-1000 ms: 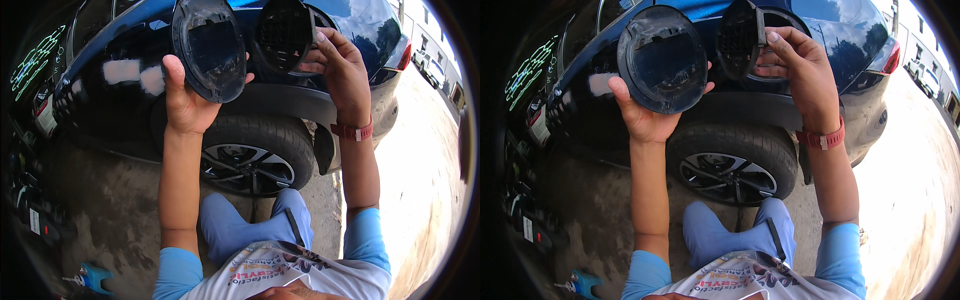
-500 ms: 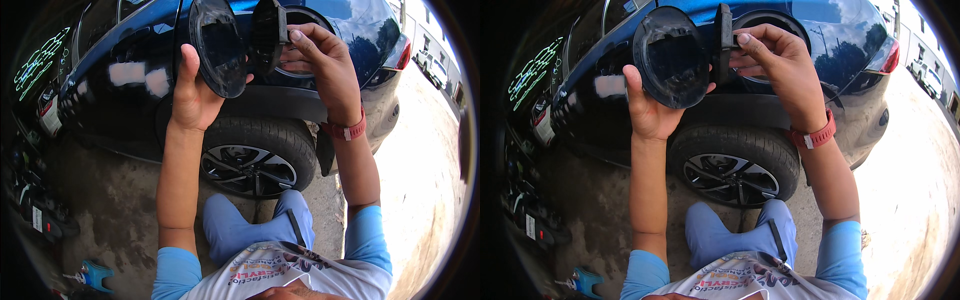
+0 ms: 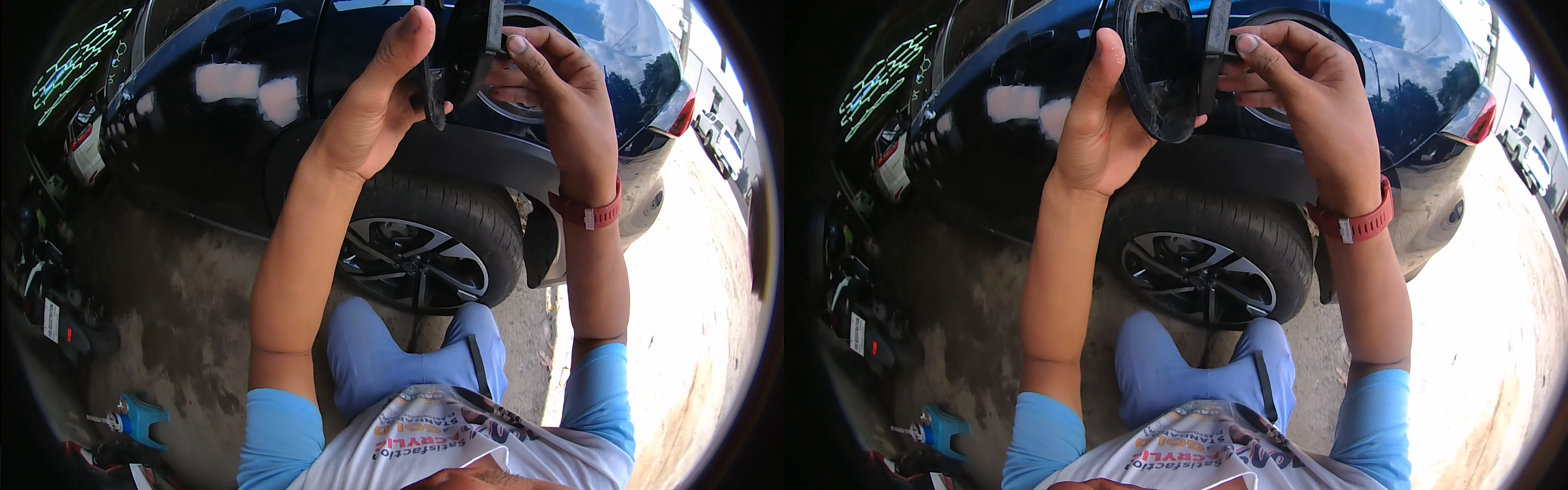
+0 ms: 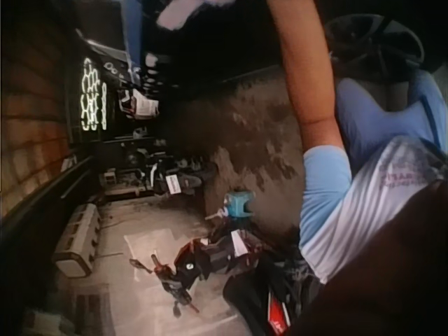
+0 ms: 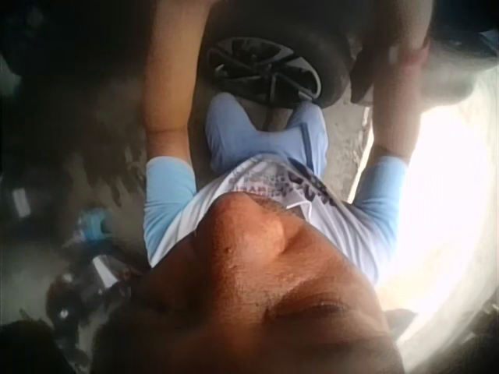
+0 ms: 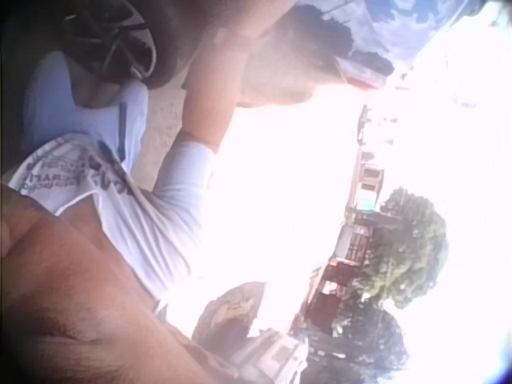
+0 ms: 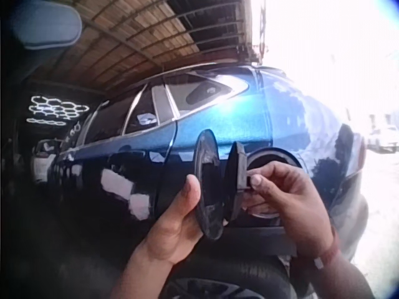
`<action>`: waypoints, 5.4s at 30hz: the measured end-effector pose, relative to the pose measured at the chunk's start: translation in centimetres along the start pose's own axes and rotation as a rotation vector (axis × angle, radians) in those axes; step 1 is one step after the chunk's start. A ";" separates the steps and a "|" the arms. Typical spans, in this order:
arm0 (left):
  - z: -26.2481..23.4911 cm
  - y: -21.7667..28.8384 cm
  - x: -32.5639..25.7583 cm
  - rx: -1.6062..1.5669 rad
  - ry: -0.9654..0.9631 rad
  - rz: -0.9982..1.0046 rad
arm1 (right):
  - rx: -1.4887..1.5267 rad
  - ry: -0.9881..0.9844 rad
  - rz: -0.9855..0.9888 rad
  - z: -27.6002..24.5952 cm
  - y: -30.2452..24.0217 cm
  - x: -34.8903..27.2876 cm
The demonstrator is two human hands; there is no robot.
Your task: The person removes a fuel filler door from a car, inspects the internal components, and attempts to reassemble the parts. They manipulate the door and a plastic insert, trying to fit them together before placing the assembly back into the fuel filler opening.
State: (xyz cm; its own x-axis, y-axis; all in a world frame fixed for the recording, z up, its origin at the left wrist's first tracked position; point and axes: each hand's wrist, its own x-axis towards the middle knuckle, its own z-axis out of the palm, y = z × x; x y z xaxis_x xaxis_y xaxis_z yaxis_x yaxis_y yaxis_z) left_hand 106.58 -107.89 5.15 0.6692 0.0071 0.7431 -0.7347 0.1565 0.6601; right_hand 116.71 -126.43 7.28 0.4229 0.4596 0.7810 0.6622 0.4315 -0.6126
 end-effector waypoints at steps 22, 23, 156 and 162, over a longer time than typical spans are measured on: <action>-0.2 0.0 0.0 0.058 0.021 -0.021 | 0.011 -0.012 0.029 0.7 -0.5 0.1; -0.5 -0.3 -0.1 0.043 0.035 -0.014 | 0.014 -0.003 0.036 0.7 -0.4 0.1; 4.6 -10.0 3.9 -0.170 0.543 -0.127 | -0.318 0.184 0.076 -4.8 -0.4 -1.3; 3.2 -11.7 4.5 -0.194 0.516 -0.092 | -0.418 0.310 0.082 -4.8 -0.2 0.6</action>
State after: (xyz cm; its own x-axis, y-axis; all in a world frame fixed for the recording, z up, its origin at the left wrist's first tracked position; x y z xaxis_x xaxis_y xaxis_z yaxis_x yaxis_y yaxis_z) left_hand 117.84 -112.81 1.10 0.7333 0.4597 0.5010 -0.6692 0.3576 0.6514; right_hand 119.79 -130.01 8.44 0.6046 0.2007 0.7708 0.7828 0.0288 -0.6216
